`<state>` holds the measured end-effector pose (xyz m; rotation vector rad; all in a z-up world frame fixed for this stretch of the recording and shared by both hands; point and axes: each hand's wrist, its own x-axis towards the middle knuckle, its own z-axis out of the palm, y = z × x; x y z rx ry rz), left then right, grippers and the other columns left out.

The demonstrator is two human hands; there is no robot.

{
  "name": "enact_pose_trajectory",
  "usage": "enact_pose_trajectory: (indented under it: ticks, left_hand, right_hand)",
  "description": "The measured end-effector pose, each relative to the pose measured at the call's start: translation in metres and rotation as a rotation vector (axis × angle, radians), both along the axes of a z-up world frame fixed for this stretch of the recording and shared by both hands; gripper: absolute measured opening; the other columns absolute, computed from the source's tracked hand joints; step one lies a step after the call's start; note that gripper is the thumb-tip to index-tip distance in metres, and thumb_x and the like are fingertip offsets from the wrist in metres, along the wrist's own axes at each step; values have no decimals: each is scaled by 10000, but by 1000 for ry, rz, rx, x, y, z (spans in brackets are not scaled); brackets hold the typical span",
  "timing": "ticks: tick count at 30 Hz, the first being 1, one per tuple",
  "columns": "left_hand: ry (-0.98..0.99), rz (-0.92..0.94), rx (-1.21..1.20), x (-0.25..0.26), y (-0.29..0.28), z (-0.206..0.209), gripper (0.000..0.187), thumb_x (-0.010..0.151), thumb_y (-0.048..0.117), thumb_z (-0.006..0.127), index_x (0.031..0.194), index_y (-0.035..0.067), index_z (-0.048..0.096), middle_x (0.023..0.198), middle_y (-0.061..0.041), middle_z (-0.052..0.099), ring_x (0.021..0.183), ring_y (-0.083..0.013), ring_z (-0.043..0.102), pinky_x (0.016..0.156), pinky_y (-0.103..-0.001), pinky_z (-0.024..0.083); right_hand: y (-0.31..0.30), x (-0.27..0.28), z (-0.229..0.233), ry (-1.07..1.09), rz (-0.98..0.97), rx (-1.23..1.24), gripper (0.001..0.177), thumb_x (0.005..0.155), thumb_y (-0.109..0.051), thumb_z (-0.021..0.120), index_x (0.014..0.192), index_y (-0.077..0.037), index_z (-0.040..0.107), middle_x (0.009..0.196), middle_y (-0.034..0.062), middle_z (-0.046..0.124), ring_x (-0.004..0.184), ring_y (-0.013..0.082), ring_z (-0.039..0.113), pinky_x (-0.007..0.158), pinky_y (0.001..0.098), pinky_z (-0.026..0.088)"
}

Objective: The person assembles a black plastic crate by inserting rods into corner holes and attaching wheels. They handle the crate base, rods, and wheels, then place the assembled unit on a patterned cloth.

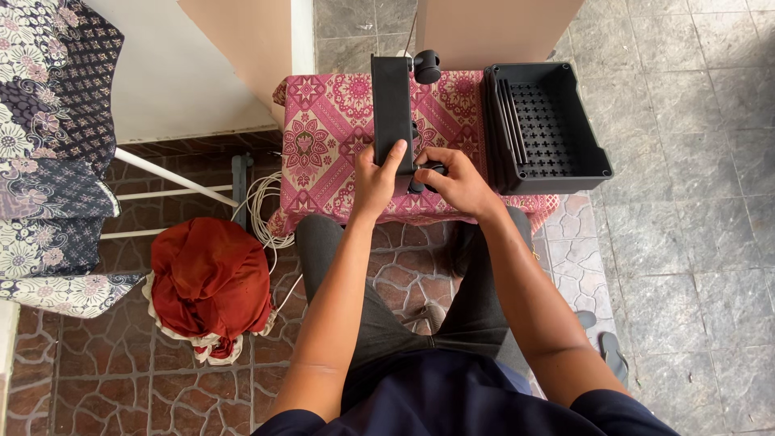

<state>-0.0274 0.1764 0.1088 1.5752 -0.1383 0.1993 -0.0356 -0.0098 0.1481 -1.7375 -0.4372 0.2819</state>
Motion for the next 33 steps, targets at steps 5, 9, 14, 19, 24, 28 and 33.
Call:
enact_pose_trajectory:
  ticks: [5,9,14,19,24,28,33]
  left_hand:
    - [-39,-26,-44,-2,1,6,336,1030,349,649,876,53,693,716,38,616,645,-45,537,583,-245,421]
    - [-25,-26,-95,-3,1,7,309,1020,334,654,907,51,707,738,45,636,663,-41,556,594,-244,436]
    - [-11,-21,-106,-3,4,6,329,1029,338,662,873,51,690,734,42,629,660,-40,549,589,-243,424]
    - [-48,1,-76,-5,2,5,337,1030,344,665,867,49,686,730,39,630,659,-37,549,585,-243,427]
    - [-33,13,-65,-7,1,1,347,1034,352,666,850,58,674,714,34,609,635,-43,526,566,-240,410]
    - [-13,14,-37,-5,2,-2,354,1028,380,650,833,85,669,684,37,614,588,-53,544,537,-233,414]
    - [-39,-4,-80,-4,4,0,343,1036,383,648,907,72,715,740,39,642,662,-50,570,601,-232,444]
  right_hand:
    - [0,-5,6,-75,-11,-37,183,932,-168,678,989,6,669,834,48,708,772,91,608,699,288,514]
    - [1,-9,10,-260,-38,-125,216,924,-135,721,1046,32,660,802,110,647,731,134,568,666,318,501]
    - [0,-5,12,-421,-8,-94,217,913,-105,750,1047,30,647,876,117,643,779,127,607,696,317,512]
    - [-4,6,3,-248,42,-43,191,903,-120,738,973,31,643,808,78,633,760,123,558,694,304,481]
    - [-7,17,-3,-80,160,58,159,936,-160,680,896,-11,643,782,5,661,746,78,566,712,270,483]
    - [-6,16,3,-93,147,5,148,909,-162,720,916,-20,679,752,2,599,716,83,511,651,284,436]
    - [-1,3,9,-146,73,-40,182,934,-180,716,972,-15,649,724,11,552,706,89,490,624,293,428]
